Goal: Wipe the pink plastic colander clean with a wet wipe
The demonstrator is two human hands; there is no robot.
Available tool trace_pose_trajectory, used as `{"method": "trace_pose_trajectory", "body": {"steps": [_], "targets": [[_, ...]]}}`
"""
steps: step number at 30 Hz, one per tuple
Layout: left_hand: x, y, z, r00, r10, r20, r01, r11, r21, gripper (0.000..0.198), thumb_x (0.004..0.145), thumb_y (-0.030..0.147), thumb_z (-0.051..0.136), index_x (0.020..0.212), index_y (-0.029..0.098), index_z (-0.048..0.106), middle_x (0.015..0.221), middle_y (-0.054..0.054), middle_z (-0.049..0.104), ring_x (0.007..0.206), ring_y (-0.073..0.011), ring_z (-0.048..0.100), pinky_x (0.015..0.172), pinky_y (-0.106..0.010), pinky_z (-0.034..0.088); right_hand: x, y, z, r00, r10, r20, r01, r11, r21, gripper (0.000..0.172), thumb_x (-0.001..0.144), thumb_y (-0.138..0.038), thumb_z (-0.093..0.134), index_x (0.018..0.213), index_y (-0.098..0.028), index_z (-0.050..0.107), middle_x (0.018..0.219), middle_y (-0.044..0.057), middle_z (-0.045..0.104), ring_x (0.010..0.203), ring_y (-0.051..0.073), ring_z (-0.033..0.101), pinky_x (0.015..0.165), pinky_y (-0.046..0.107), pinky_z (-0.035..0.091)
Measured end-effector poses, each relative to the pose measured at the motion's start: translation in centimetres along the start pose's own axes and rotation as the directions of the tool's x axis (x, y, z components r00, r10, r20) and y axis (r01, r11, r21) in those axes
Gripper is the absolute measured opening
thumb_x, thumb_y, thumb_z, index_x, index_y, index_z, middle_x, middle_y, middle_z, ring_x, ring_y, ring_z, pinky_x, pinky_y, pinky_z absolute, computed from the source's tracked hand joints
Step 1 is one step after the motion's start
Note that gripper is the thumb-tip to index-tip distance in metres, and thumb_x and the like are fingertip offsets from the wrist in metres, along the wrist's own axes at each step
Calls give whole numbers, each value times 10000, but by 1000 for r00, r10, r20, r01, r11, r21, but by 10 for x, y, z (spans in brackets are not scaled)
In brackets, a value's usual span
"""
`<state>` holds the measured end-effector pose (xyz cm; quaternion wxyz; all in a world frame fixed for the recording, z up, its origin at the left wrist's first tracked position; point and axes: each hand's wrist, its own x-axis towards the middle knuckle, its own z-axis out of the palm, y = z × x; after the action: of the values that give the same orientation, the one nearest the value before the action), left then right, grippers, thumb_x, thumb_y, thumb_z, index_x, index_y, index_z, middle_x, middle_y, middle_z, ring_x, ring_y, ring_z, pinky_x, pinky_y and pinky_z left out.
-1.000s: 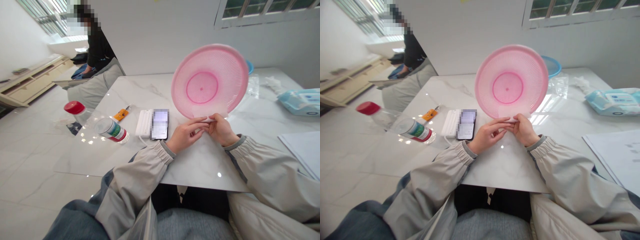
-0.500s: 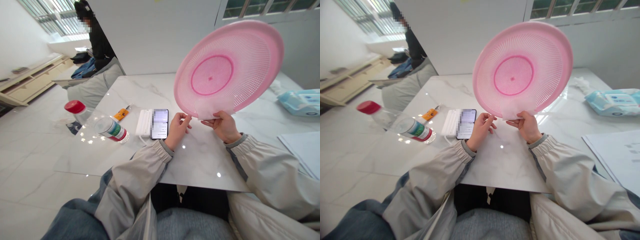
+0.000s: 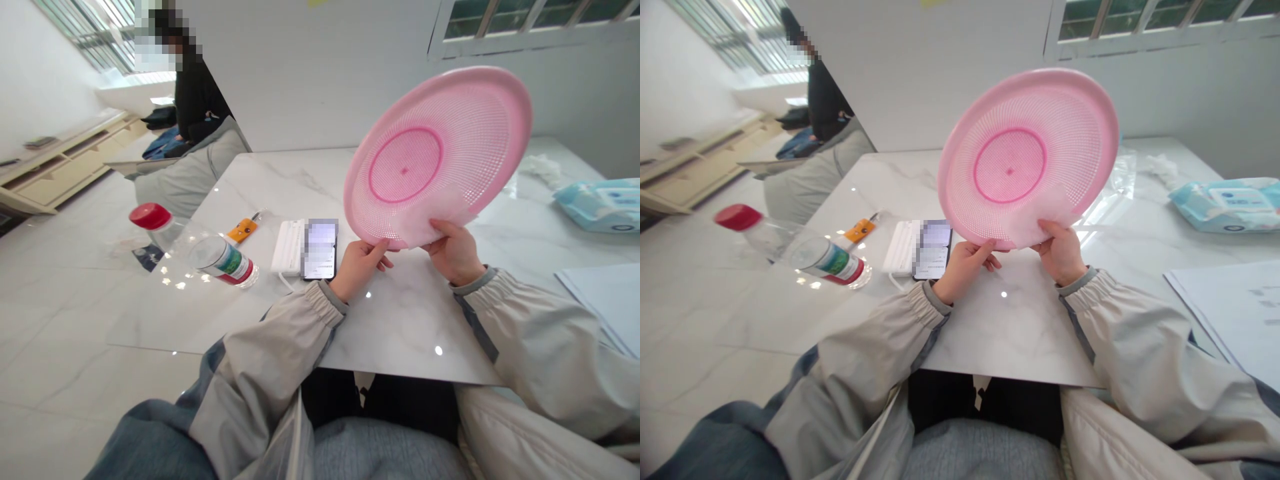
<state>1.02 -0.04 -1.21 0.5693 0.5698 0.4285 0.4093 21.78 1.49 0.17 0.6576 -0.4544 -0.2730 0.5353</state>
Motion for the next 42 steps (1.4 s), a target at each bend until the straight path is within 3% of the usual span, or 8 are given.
{"method": "trace_pose_trajectory", "body": {"steps": [5, 10, 14, 19, 25, 31, 38, 42], "targets": [[-5, 8, 1, 996, 23, 84, -28, 998, 60, 503, 1079, 547, 617, 939, 131, 863, 773, -91, 800, 647, -139, 683, 683, -274, 570, -5, -8, 7, 996, 1, 87, -2, 1000, 6, 605, 730, -130, 742, 1298, -335, 723, 1290, 33, 818, 1396, 336, 692, 1038, 541, 707], [-6, 7, 3, 995, 27, 94, -36, 996, 85, 476, 1082, 518, 613, 920, 137, 846, 764, -81, 788, 662, -144, 700, 690, -269, 576, -6, -13, 7, 989, -24, 148, 34, 997, -66, 590, 745, -135, 707, 1286, -373, 720, 1262, 15, 834, 1433, 338, 674, 1160, 641, 623], [-7, 7, 4, 996, 30, 89, -40, 993, 111, 469, 1080, 521, 617, 911, 145, 840, 726, -66, 766, 665, -147, 705, 707, -273, 582, -5, -13, 5, 989, -31, 146, 38, 998, -44, 573, 741, -112, 718, 1248, -379, 735, 1250, -7, 840, 1431, 290, 683, 1299, 564, 523], [-8, 8, 3, 996, 39, 81, -49, 991, 125, 468, 1074, 537, 619, 895, 160, 828, 748, -65, 774, 686, -154, 716, 720, -280, 585, -2, -13, 3, 988, -38, 151, 48, 997, -63, 512, 732, -119, 733, 1180, -366, 755, 1217, 8, 844, 1426, 295, 686, 1284, 542, 544], [-8, 7, 3, 996, 37, 79, -47, 990, 134, 463, 1074, 531, 622, 899, 153, 825, 719, -53, 752, 683, -147, 712, 734, -275, 576, -1, -11, 3, 989, -34, 144, 38, 999, -25, 501, 730, -119, 734, 1160, -375, 755, 1205, -21, 845, 1409, 261, 698, 1358, 489, 462], [-6, 8, 3, 996, 26, 88, -33, 997, 75, 501, 1080, 563, 607, 881, 145, 799, 726, -62, 751, 658, -144, 704, 701, -274, 592, -2, -6, 5, 988, -58, 141, 56, 998, 19, 486, 746, -127, 752, 1201, -296, 753, 1173, 21, 845, 1395, 265, 709, 1276, 465, 564], [-6, 8, 4, 994, 45, 97, -52, 996, 66, 560, 1068, 619, 609, 818, 153, 792, 712, -67, 746, 648, -146, 701, 697, -277, 599, -1, -6, 5, 991, -43, 125, 43, 999, -2, 422, 725, -157, 784, 1129, -276, 754, 1143, 52, 840, 1342, 283, 735, 1252, 442, 581], [-6, 9, 4, 992, 76, 101, -84, 993, 79, 597, 1076, 635, 581, 792, 157, 796, 696, -68, 744, 638, -144, 691, 696, -271, 582, 4, -2, 0, 998, -39, 45, 41, 998, -49, 344, 705, -215, 838, 1032, -256, 737, 1142, 71, 831, 1296, 325, 741, 1049, 438, 695]]}}
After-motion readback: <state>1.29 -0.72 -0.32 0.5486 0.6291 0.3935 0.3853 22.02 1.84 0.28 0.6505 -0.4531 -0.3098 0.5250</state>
